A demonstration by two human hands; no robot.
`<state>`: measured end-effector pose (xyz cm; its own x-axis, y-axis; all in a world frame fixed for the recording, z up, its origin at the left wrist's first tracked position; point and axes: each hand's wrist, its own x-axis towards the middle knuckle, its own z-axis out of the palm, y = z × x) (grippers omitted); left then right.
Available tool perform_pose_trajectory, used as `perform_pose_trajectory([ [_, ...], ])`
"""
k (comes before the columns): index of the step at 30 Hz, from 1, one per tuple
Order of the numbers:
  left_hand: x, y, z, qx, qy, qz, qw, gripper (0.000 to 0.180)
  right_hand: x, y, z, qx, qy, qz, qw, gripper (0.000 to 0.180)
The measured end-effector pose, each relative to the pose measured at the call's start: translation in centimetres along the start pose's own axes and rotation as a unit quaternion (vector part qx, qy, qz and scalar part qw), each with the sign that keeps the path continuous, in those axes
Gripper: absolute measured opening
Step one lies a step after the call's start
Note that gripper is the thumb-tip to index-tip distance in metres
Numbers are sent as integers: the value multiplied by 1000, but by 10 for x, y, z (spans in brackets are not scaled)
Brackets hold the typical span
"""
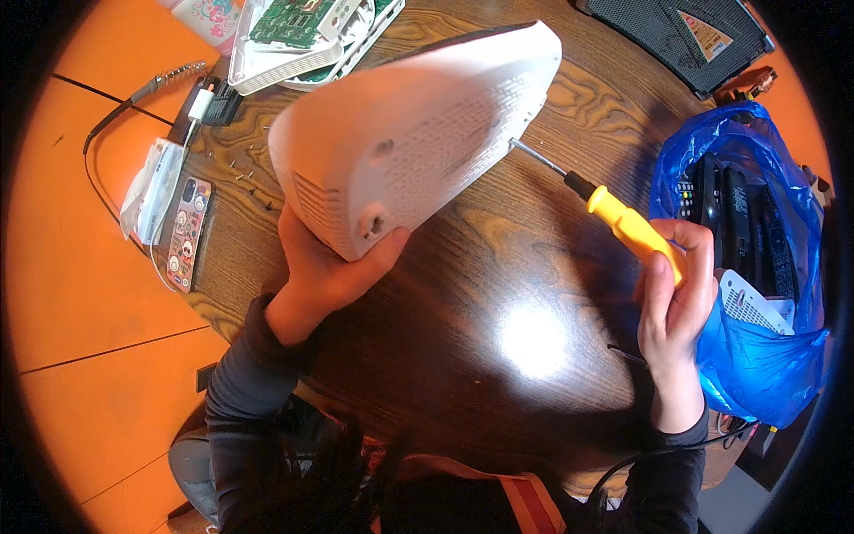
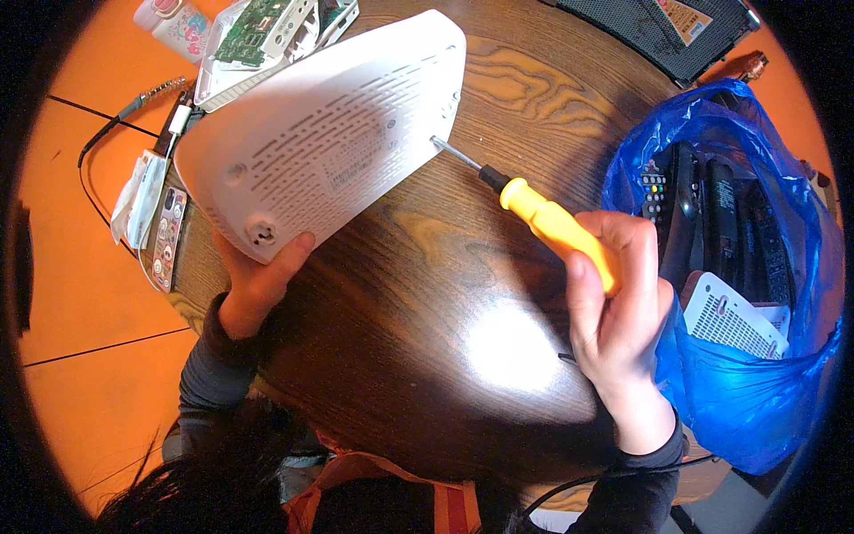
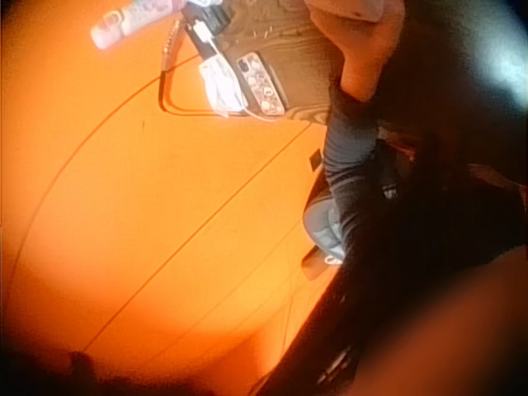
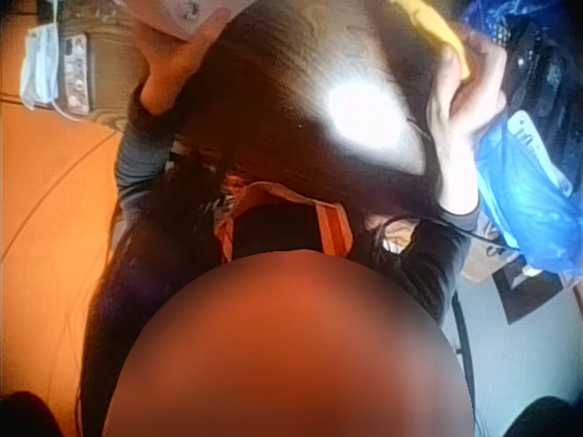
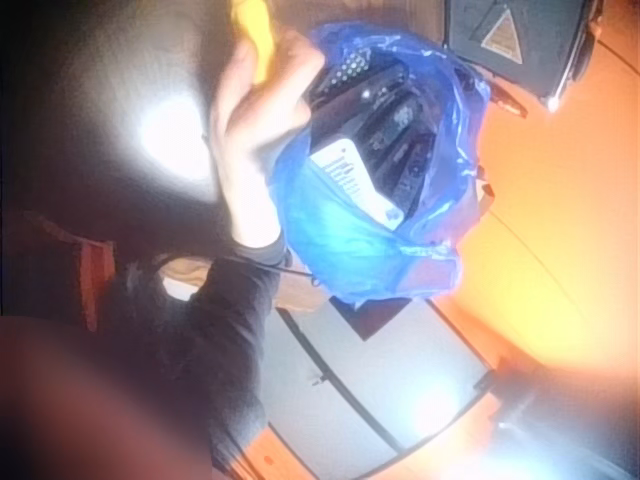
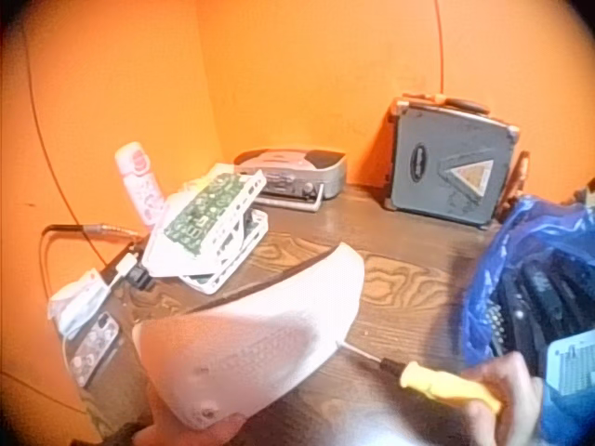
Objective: The person disassembles a white electronic device by removing screws with a screwdriver, separating the casing to expose the circuit board, and placing the components on the table. They then retrieve another similar device from a blue bag and begin unscrewing it.
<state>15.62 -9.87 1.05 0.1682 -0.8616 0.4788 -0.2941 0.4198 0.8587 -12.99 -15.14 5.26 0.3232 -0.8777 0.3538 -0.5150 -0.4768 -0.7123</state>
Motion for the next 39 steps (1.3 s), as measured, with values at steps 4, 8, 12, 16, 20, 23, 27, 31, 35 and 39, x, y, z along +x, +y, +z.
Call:
perform_pose_trajectory([
  [4,0,-1,0,-136,36,-85,986,52,-3,3,1,-47,17,-124,991,27],
  [8,3,-4,1,-263,49,-133,954,51,-12,-5,-8,4,27,-83,996,34],
  [12,4,-4,4,-312,33,-133,940,53,-15,-12,-11,7,41,-164,986,36],
  [16,3,-2,3,-322,16,-164,932,54,-11,-13,-11,-21,73,-217,973,34],
  [20,3,-2,3,-315,20,-166,934,54,-14,-19,-19,-124,63,-196,971,33],
  [23,3,-2,2,-302,15,-164,939,54,-16,-21,-21,-40,51,-101,993,32],
  [27,4,-1,2,-300,11,-159,941,55,-9,-13,-16,-20,62,-189,980,29],
  [31,3,-1,1,-294,6,-166,941,55,-9,-16,-13,-15,104,-191,976,29],
  [35,2,-2,2,-299,6,-158,941,54,-11,-20,-14,-2,105,-142,984,29],
  [39,1,-2,3,-305,15,-155,939,54,-9,-18,-11,69,130,-139,979,35],
])
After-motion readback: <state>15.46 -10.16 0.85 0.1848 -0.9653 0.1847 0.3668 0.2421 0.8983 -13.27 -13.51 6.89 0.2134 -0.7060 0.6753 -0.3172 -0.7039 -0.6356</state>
